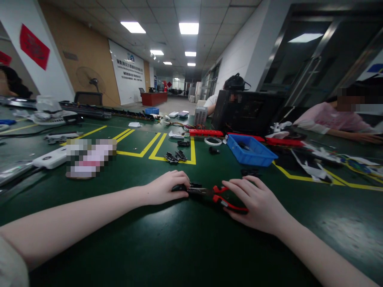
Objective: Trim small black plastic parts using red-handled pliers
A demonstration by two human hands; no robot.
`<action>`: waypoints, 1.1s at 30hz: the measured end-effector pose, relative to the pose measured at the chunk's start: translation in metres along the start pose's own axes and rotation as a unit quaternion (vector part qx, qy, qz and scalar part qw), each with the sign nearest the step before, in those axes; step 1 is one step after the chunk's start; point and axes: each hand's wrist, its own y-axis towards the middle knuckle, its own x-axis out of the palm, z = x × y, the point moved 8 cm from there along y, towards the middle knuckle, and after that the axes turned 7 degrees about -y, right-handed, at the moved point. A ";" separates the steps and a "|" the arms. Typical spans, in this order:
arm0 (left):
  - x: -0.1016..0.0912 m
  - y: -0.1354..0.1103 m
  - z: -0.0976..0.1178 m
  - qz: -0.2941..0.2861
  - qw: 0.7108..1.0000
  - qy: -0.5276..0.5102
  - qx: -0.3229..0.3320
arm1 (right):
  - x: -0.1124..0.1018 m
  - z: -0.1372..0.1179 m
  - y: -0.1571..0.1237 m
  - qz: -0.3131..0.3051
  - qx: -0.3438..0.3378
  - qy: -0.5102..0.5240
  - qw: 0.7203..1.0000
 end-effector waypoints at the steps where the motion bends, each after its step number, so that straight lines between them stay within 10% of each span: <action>1: 0.000 0.000 0.000 0.000 1.000 -0.003 -0.003 | 0.000 0.000 0.000 0.000 0.002 0.001 1.000; 33: -0.002 0.001 0.002 0.013 1.000 0.013 0.006 | 0.003 0.003 0.001 0.013 0.016 -0.006 1.000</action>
